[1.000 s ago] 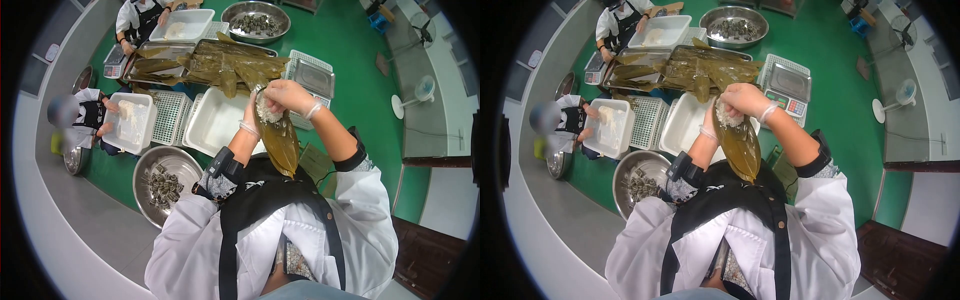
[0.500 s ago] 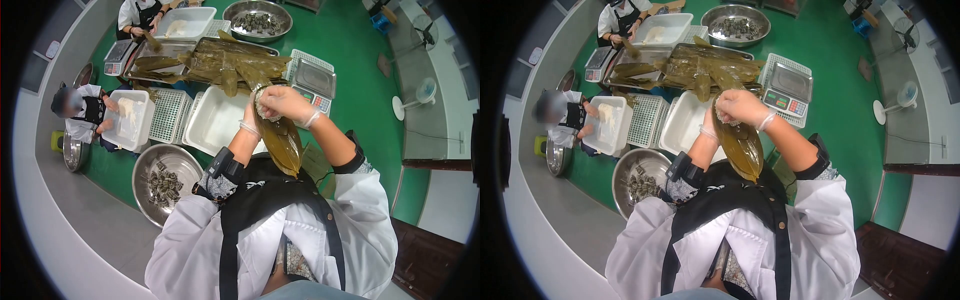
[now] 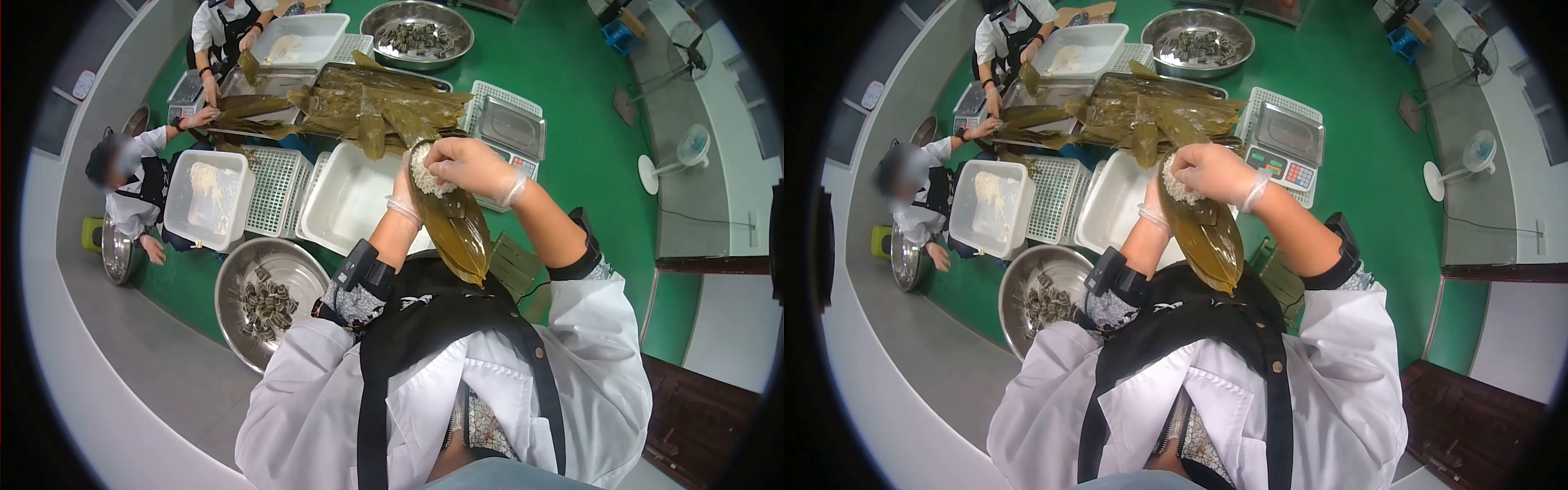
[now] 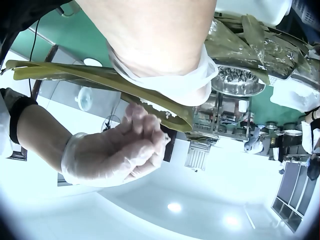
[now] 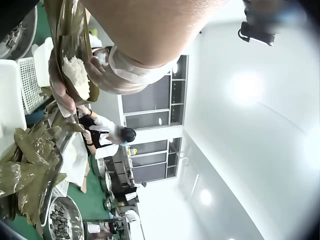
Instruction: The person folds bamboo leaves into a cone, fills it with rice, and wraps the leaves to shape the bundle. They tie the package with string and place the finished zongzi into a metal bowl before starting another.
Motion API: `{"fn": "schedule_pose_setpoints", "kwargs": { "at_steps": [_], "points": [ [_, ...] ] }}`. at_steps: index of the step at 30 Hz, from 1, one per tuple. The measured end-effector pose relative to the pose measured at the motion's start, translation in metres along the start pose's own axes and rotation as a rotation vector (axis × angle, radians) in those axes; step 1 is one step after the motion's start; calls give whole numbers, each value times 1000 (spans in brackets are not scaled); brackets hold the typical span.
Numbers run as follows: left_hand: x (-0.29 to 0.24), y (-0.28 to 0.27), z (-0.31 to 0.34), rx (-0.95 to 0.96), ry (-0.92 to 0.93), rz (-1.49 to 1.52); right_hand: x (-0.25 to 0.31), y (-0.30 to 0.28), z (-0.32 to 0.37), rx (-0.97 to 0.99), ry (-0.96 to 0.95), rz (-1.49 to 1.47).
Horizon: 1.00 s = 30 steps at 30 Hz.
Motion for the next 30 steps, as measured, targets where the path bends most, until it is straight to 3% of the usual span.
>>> {"fn": "schedule_pose_setpoints", "kwargs": {
  "at_steps": [3,5,6,8,9,10,11,12,13,14,16,18,20,21,23,26,28,30],
  "points": [
    [1,11,2,12,-11,26,3,0,6,-12,18,-68],
    [3,19,6,-17,-50,-35,-17,31,7,228,238,15],
    [5,21,7,-41,-87,-96,-24,32,6,224,239,16],
    [-1,-20,-3,-42,-82,-188,-25,16,-2,33,91,12],
    [0,-5,-8,113,-58,-50,-14,7,-1,2,-14,-174],
    [0,10,-7,263,-35,87,-9,7,-1,8,-12,-177],
    [2,12,-7,284,-16,119,-1,-2,2,-71,-34,-178],
    [4,25,-4,282,-19,118,5,-11,5,-153,-55,-180],
    [2,23,-1,155,-3,12,14,-4,0,-77,-159,114],
    [-1,16,1,30,14,-93,8,-5,0,-81,-159,114],
    [0,14,-1,58,5,9,27,-5,5,-131,-305,273],
    [2,2,1,81,3,115,31,-1,8,-118,-324,261],
    [6,20,2,455,-116,266,26,14,4,14,-265,319],
    [4,26,0,460,-110,264,42,2,13,-128,-415,380],
    [3,16,-1,200,-30,156,44,-2,12,-113,-407,390],
    [3,7,4,59,-36,51,20,4,6,-14,-298,433],
    [-3,5,-6,131,-33,100,41,-18,23,-154,-417,311],
    [2,7,-3,185,-33,157,35,-33,31,-217,-381,198]
  ]
}}
Point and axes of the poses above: each hand's wrist, its own z-axis away from the middle knuckle, its own y-axis out of the palm, x = y × z, the point moved 10 cm from there along -z, towards the middle knuckle, and after that the axes turned 13 degrees about x, right-handed, at the moved point
